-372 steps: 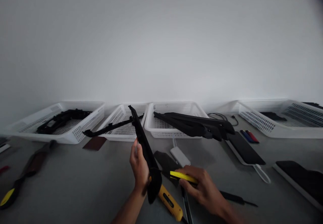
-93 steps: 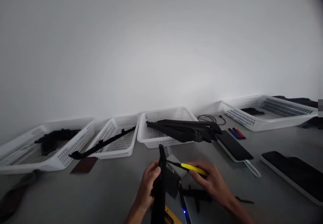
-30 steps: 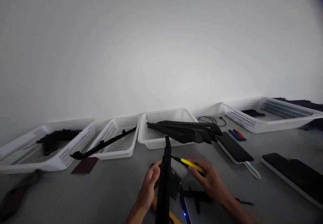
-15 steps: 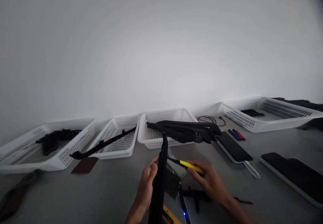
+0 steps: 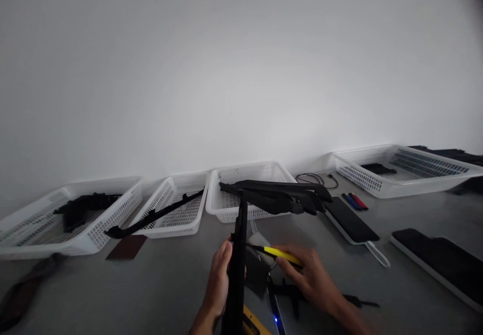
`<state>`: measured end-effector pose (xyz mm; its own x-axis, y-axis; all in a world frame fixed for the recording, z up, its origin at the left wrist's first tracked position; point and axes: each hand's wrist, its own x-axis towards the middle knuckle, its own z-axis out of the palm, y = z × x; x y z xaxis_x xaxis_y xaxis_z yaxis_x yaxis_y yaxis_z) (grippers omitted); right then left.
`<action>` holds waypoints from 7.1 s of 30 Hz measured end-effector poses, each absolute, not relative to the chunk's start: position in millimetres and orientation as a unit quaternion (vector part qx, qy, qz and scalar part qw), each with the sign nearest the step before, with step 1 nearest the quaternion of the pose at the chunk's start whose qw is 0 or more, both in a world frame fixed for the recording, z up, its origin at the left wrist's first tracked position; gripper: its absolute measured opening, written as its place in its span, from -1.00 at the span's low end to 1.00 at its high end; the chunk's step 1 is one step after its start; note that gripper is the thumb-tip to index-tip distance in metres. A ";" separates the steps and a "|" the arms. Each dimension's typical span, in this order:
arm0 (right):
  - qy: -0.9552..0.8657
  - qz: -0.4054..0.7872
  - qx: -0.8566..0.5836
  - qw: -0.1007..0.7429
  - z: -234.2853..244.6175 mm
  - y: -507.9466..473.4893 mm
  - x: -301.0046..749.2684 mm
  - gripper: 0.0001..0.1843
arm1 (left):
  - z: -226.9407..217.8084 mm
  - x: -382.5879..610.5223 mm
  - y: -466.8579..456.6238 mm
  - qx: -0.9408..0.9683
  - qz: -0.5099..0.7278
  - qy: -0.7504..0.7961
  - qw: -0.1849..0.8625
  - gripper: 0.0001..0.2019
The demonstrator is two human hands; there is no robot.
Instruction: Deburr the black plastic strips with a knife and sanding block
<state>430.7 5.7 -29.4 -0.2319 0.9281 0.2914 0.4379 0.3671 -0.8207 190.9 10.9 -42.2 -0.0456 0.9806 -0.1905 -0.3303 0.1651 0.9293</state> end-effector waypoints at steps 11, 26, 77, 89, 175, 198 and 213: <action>-0.718 0.271 -0.469 0.437 -33.7 7.1 429.3 -0.53 | -35.7 195.3 7.6 0.370 0.500 0.528 0.578 -0.14; -0.707 0.269 -0.498 0.423 -41.0 14.5 435.3 -0.45 | -40.6 185.6 14.8 0.435 0.499 0.449 0.600 -0.31; -0.734 0.332 -0.446 0.391 -32.3 2.1 422.6 -0.39 | -50.2 189.5 12.0 0.398 0.602 0.465 0.513 -0.41; -0.723 0.329 -0.450 0.408 -37.1 1.6 417.8 -0.38 | -40.9 194.8 9.9 0.463 0.558 0.519 0.453 0.02; -0.809 0.290 -0.353 0.369 -29.0 -2.9 429.3 -0.63 | -38.7 190.4 14.0 0.295 0.544 0.491 0.614 -0.22; -0.750 0.315 -0.451 0.367 -37.5 5.9 428.5 -0.45 | -35.8 193.0 19.1 0.345 0.534 0.462 0.618 -0.23; -0.721 0.306 -0.480 0.396 -46.1 11.7 427.5 -0.38 | -43.3 184.2 27.9 0.366 0.479 0.433 0.670 -0.28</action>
